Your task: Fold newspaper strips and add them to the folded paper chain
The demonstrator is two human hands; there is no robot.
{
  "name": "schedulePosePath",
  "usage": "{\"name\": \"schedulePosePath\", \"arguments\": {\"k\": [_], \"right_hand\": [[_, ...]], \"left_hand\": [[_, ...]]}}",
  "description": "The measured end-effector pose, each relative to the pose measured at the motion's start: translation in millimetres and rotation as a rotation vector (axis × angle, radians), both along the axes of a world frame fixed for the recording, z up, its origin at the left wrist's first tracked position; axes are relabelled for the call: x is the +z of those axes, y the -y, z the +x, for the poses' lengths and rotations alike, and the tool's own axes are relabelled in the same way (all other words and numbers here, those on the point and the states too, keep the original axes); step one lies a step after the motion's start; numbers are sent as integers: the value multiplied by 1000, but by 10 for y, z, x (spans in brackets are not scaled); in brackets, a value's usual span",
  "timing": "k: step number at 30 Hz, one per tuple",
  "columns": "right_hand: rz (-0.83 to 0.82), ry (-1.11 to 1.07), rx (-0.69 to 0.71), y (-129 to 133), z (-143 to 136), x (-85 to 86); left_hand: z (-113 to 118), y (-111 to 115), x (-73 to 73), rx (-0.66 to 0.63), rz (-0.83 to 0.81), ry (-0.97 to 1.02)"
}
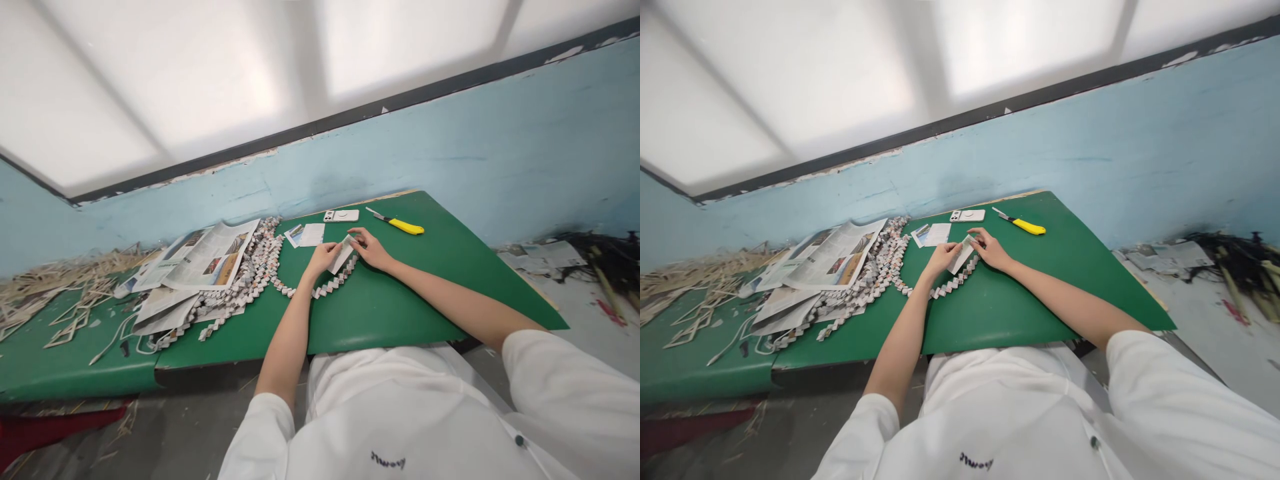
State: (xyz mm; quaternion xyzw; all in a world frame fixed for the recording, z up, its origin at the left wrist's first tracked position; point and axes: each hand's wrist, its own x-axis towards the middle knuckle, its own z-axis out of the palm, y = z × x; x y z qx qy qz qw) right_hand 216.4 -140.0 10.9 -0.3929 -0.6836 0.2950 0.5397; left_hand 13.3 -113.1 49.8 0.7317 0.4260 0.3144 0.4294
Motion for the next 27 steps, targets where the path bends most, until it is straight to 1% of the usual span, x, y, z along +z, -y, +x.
{"name": "schedulePosePath", "arguments": {"k": [11, 14, 17, 21, 24, 27], "right_hand": [[-15, 2, -13, 9, 4, 6], [-15, 8, -16, 14, 1, 9], [-6, -5, -38, 14, 5, 5], [50, 11, -52, 46, 22, 17], [100, 118, -2, 98, 26, 41], [152, 255, 100, 130, 15, 52]], "left_hand": [[10, 26, 18, 10, -36, 18], [11, 19, 9, 17, -23, 21], [11, -3, -11, 38, -21, 43], [18, -42, -41, 86, -88, 115], [27, -53, -50, 111, -159, 188], [33, -44, -49, 108, -186, 229]]}}
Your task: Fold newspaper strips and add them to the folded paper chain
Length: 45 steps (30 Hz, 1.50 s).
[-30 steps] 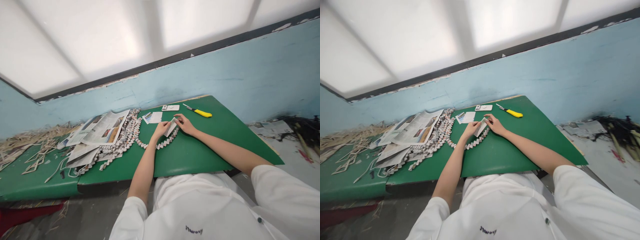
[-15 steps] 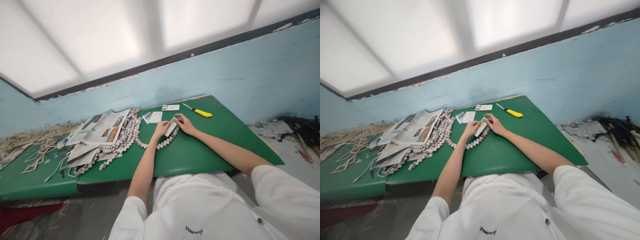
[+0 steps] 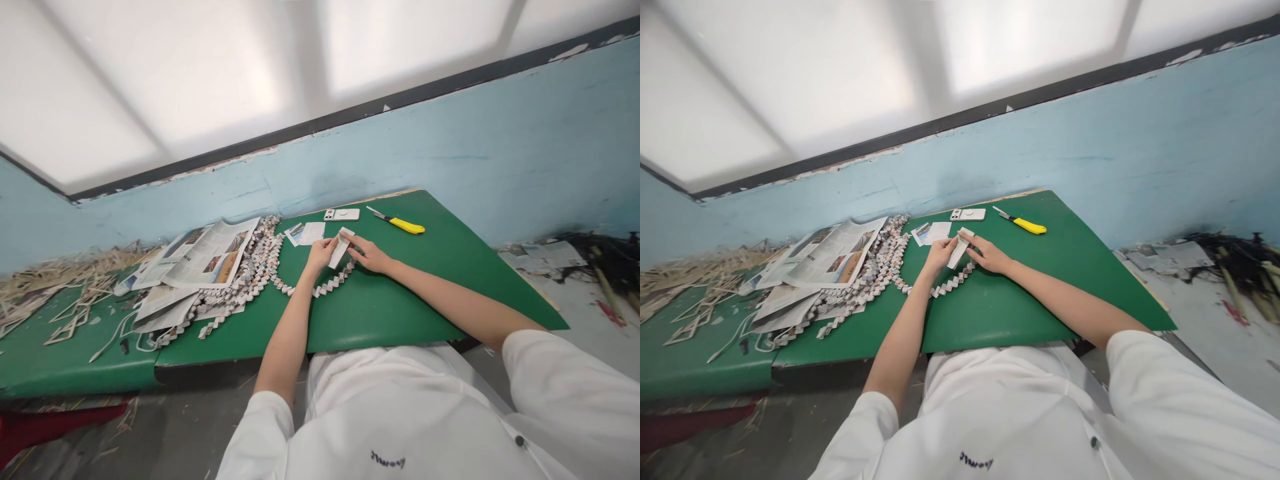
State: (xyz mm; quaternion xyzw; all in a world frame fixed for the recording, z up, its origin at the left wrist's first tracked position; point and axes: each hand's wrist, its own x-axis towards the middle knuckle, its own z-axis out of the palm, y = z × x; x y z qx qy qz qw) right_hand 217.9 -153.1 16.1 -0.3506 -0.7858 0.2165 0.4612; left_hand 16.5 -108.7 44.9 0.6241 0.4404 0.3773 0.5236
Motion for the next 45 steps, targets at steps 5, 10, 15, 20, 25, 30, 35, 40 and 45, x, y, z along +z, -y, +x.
{"name": "schedulePosePath", "arguments": {"k": [5, 10, 15, 20, 25, 30, 35, 40, 45], "right_hand": [[20, 122, 72, -23, -29, -19], [22, 52, 45, -17, -64, -14], [-4, -15, -20, -26, -72, -14], [-33, -78, -180, -104, -23, -58], [-5, -60, -172, -99, -13, -75], [-3, 82, 2, -59, -33, -59], [-58, -31, -71, -75, -55, -41], [-172, -295, -274, -226, 12, -125], [-326, -564, -304, -456, 120, -264]], "left_hand": [[8, 18, 5, -40, -26, -11], [14, 31, 18, -46, -59, -6], [-2, 39, 27, -97, -90, 12], [-13, 15, -1, -160, -69, 66], [-10, -3, -44, -150, -43, 50], [-7, -9, -77, -198, 10, 35], [14, 39, -38, -230, -17, 53], [43, 81, -31, -214, -33, 29], [30, 47, -63, -152, -101, 30]]}}
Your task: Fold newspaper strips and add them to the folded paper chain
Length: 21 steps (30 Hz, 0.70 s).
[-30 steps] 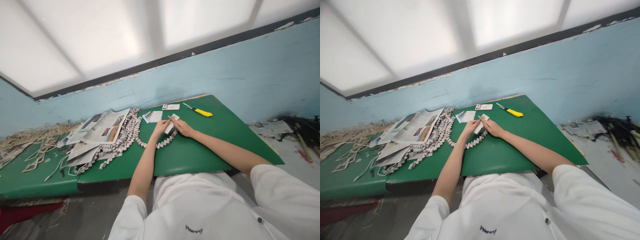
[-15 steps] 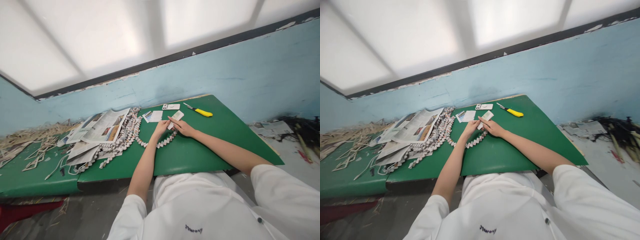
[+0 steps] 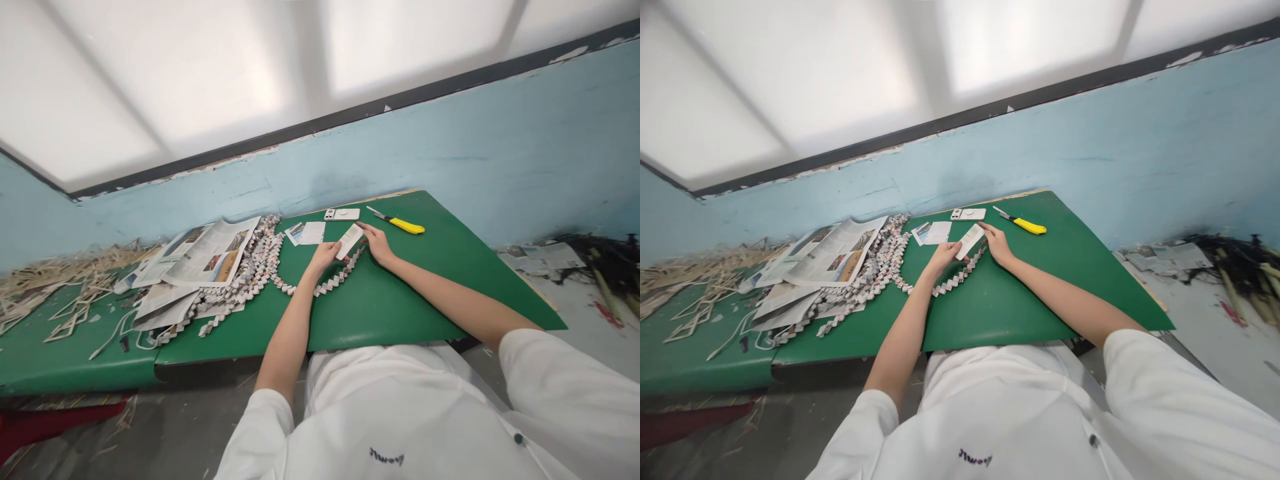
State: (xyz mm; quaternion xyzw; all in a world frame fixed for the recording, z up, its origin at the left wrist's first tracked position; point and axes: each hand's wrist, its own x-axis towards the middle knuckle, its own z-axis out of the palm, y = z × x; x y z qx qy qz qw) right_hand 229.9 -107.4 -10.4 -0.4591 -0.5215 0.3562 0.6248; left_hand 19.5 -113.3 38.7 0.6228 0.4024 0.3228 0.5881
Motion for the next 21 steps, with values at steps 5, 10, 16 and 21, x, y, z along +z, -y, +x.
{"name": "schedulePosePath", "arguments": {"k": [5, 10, 16, 21], "right_hand": [[86, 17, 106, 42, -15, 38], [231, 180, 149, 207, -111, 165], [94, 30, 76, 132, -72, 130], [34, -47, 68, 112, -59, 122]], "left_hand": [[-22, -30, 44, 84, -116, 80], [-29, -43, 49, 59, -186, 129], [-27, -30, 37, 27, -208, 63], [-13, -33, 39, 170, -117, 58]]}}
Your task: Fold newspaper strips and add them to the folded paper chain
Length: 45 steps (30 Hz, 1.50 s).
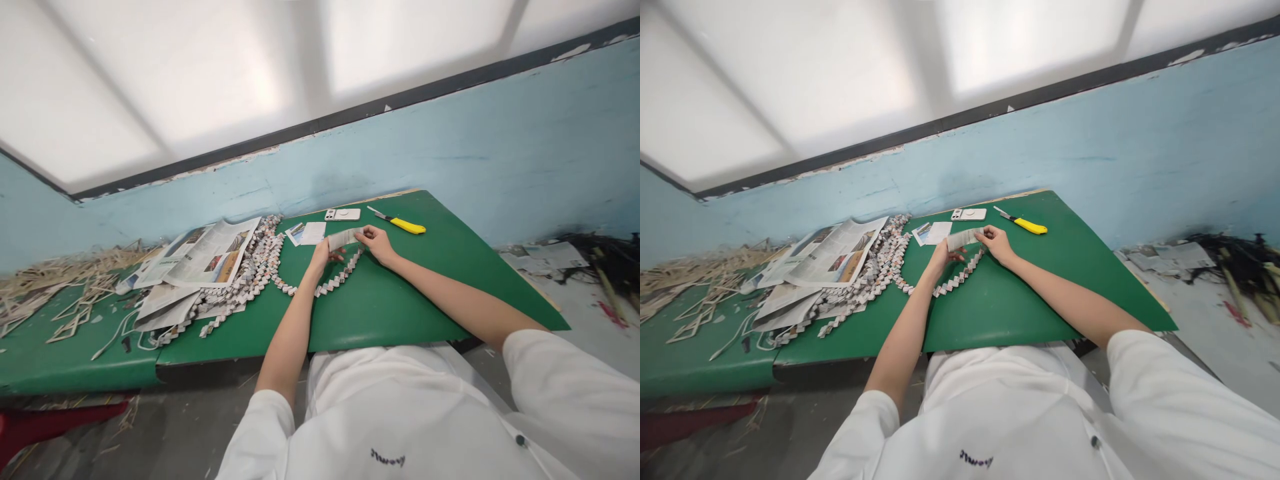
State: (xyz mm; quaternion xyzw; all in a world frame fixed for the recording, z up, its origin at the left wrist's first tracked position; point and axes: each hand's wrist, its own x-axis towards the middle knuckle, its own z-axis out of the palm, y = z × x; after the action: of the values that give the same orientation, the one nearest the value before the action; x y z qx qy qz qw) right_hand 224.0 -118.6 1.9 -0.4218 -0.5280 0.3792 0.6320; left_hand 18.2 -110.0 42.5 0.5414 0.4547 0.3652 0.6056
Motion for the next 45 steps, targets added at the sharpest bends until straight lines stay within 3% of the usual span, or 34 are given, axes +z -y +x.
{"name": "schedulePosePath", "arguments": {"k": [6, 13, 20, 38, 45], "right_hand": [[-40, 1, 9, 16, -10, 18], [-19, -13, 8, 26, -4, 28], [-35, 20, 62, 61, -3, 54], [-58, -120, 8, -29, 55, 0], [-20, -114, 4, -12, 51, -3]], "left_hand": [[21, -26, 5, 28, 69, 76], [19, -27, 25, 34, 285, -27], [2, -15, 14, 50, 353, -53], [13, 60, 105, 43, 115, 132], [-71, 7, 122, -50, 6, 138]]}}
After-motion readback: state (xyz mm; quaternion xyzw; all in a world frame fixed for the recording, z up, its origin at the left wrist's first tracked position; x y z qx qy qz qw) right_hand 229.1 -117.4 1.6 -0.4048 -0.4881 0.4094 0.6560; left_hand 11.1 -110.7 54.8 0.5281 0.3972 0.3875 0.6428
